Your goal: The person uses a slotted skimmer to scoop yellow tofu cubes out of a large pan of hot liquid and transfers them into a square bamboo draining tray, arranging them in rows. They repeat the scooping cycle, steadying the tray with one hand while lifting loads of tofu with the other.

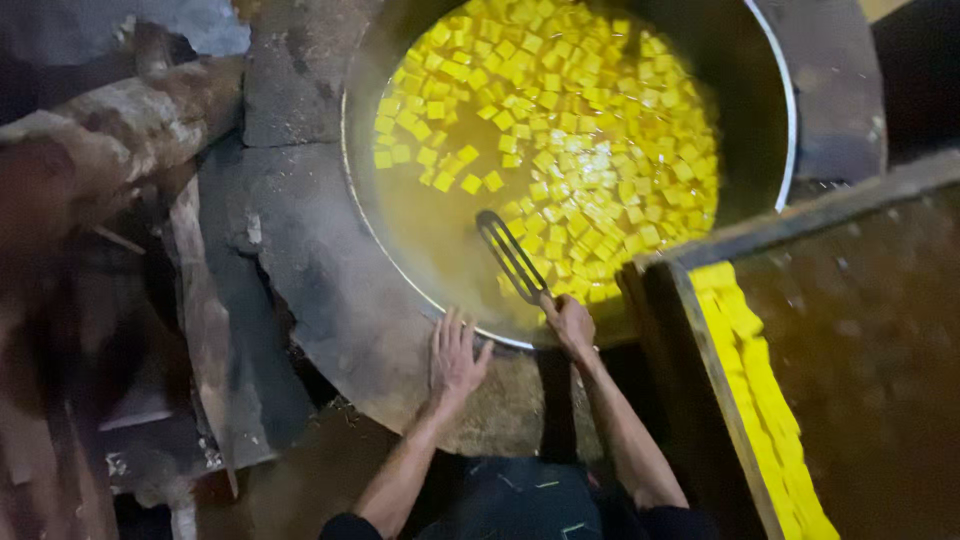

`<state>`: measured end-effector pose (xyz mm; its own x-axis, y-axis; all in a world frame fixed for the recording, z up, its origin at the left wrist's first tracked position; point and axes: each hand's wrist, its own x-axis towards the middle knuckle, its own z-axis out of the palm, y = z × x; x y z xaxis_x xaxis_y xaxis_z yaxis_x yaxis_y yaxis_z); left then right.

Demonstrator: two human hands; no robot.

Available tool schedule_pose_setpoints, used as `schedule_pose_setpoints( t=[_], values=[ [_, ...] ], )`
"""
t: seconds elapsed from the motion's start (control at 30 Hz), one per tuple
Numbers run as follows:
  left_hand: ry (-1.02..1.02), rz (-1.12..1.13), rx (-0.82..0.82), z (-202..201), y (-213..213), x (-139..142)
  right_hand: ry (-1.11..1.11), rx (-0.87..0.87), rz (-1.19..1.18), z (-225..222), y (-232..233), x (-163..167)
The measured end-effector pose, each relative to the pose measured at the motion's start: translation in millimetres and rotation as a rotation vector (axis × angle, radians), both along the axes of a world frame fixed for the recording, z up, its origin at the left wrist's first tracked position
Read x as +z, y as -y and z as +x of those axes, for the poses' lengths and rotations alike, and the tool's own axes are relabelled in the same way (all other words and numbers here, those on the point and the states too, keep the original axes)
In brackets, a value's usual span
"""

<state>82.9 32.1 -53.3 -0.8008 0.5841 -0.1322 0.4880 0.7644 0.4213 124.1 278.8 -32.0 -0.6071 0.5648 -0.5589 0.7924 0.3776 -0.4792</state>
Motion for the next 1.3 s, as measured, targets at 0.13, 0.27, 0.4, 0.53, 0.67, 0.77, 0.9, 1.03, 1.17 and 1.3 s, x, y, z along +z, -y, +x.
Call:
schedule_pose_setpoints(
  t=[0.13, 0.27, 0.4, 0.53, 0.67, 0.77, 0.9, 1.03, 1.17, 1.3],
  values=[
    [0.053, 0.031, -0.039, 0.4, 5.8, 3.1, 0.103, 0.129, 0.161, -54.5, -14.8, -30.0],
    [0.126, 0.108, -0.002, -3.0, 6.9, 11.8, 0.045, 0.212, 0.205, -132.5, -29.1, -48.9],
    [0.141, 0.068, 0.007, -12.5, 6.7, 10.3, -0.143, 0.260, 0.112, -205.6, -20.1, -55.1],
    [0.216, 0.005, 0.008, -23.1, 9.7, 6.6, -0.305, 0.008, -0.169, -224.6, -4.3, -41.2],
    [0.179, -0.019, 0.028, -28.1, 11.5, 5.8, -0.410, -0.108, -0.235, -204.0, -3.0, 9.4],
    [0.123, -0.100, 0.011, -27.0, 12.3, -1.2, -0.562, -0.186, -0.252, -145.7, -14.2, 64.5],
    [0.077, -0.165, 0.023, -11.9, 21.0, -18.3, -0.708, -0.318, -0.232, -12.4, -37.8, 134.1],
    [-0.101, -0.054, 0.010, 12.0, 39.4, -21.8, -0.708, -0.295, 0.164, 175.6, -56.5, 179.9],
    [-0.135, 0.306, -0.010, 18.0, 38.0, -7.0, -0.570, -0.523, 0.341, 380.8, -35.9, 207.6],
    [-0.170, 0.324, -0.105, 25.8, 2.6, 45.4, -0.199, -0.639, 0.543, 544.4, 3.5, 233.2]
  ],
)
